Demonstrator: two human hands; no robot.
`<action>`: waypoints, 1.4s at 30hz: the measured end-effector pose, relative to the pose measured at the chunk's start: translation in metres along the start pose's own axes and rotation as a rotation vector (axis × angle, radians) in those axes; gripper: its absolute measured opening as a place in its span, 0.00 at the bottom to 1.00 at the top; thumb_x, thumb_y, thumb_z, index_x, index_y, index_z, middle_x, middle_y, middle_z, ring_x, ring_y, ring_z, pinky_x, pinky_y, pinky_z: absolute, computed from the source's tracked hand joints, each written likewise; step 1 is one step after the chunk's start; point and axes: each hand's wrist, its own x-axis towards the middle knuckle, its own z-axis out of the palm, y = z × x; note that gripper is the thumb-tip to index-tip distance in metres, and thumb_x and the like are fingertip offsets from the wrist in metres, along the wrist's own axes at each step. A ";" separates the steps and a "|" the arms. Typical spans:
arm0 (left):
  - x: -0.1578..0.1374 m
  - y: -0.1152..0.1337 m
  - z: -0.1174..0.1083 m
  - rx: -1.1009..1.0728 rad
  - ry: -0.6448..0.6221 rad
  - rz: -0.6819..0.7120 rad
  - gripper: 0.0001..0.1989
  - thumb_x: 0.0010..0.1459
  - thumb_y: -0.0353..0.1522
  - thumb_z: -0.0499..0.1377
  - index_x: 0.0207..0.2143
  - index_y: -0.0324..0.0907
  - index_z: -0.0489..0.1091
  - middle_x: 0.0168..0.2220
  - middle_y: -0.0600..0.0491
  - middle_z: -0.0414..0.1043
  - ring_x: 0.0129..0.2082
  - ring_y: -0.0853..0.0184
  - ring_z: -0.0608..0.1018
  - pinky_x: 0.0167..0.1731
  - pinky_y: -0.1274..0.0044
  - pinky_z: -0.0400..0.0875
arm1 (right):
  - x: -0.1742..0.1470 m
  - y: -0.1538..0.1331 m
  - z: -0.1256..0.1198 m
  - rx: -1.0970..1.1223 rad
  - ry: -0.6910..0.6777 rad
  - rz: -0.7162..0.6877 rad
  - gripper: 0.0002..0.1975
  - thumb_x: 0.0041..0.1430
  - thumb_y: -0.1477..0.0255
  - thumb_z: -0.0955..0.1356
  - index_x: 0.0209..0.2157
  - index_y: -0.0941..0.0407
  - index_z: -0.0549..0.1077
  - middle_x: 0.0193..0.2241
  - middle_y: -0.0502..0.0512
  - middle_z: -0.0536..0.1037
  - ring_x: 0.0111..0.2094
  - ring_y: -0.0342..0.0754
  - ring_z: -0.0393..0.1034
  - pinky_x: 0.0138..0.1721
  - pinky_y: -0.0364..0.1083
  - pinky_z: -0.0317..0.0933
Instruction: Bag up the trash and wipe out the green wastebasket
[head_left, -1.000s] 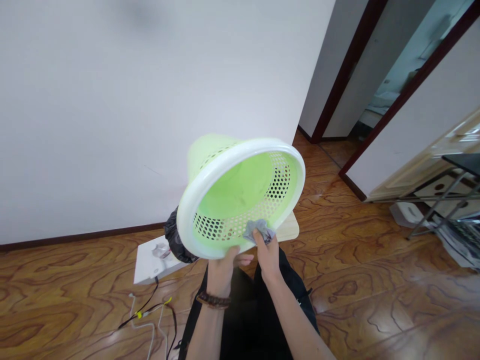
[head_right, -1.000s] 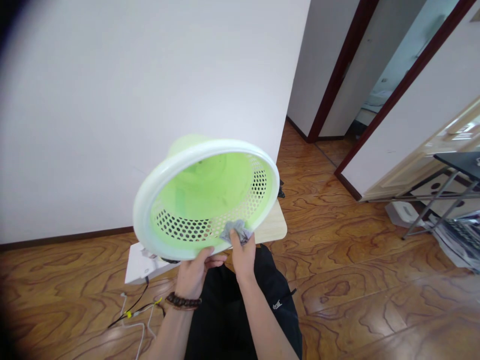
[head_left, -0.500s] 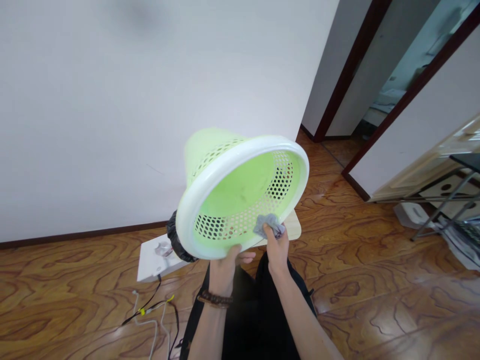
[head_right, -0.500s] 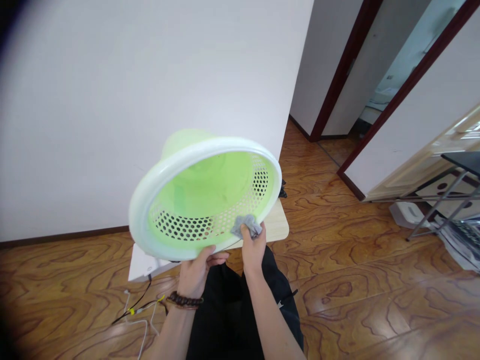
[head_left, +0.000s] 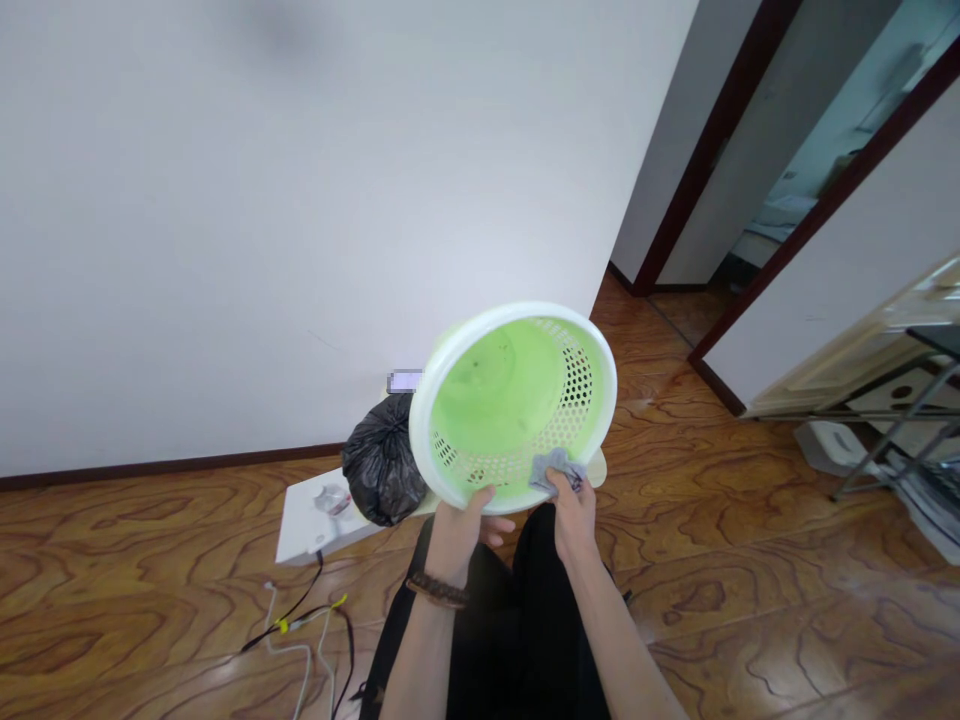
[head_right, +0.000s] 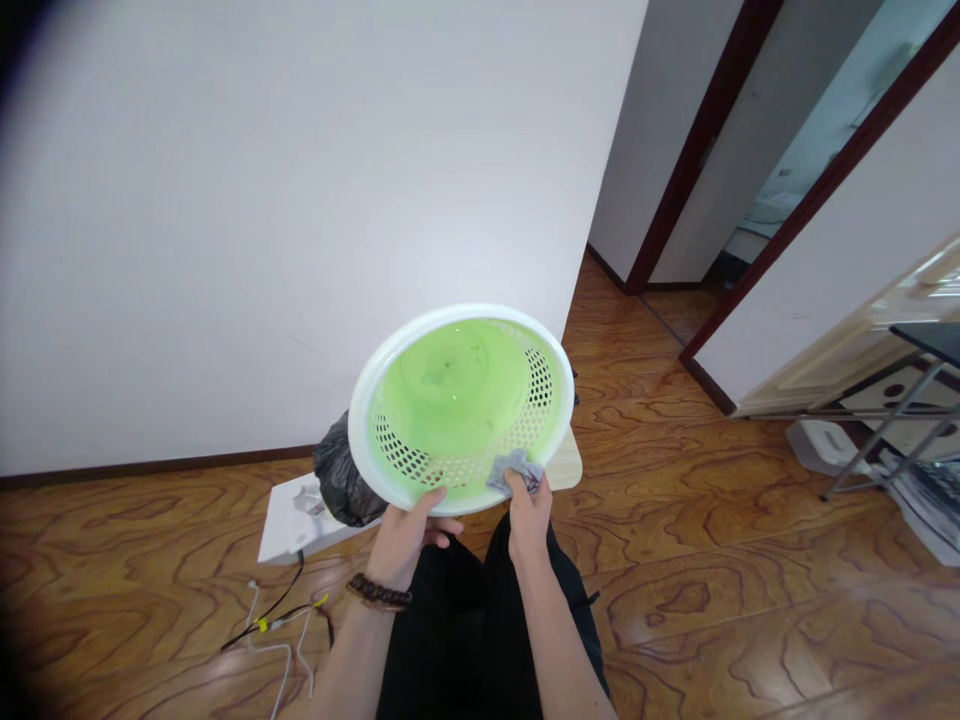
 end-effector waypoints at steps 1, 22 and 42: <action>0.002 -0.001 -0.003 -0.010 0.008 -0.016 0.17 0.44 0.33 0.61 0.36 0.34 0.65 0.22 0.47 0.73 0.18 0.63 0.76 0.12 0.78 0.67 | 0.004 -0.005 -0.002 -0.017 -0.005 -0.019 0.21 0.46 0.68 0.67 0.44 0.60 0.69 0.37 0.57 0.74 0.38 0.50 0.68 0.43 0.53 0.60; -0.002 -0.008 0.003 -0.135 0.011 0.065 0.12 0.45 0.31 0.59 0.33 0.34 0.66 0.23 0.47 0.74 0.21 0.60 0.77 0.20 0.73 0.73 | -0.013 -0.002 0.015 -0.117 0.015 -0.042 0.22 0.47 0.66 0.66 0.45 0.60 0.67 0.39 0.57 0.74 0.41 0.50 0.67 0.45 0.50 0.59; -0.001 -0.013 0.003 -0.065 -0.023 0.038 0.12 0.46 0.32 0.59 0.33 0.32 0.66 0.20 0.48 0.73 0.20 0.61 0.76 0.20 0.72 0.73 | -0.020 0.013 0.002 -0.079 0.050 0.049 0.23 0.44 0.66 0.68 0.44 0.60 0.69 0.38 0.56 0.74 0.42 0.52 0.66 0.44 0.49 0.60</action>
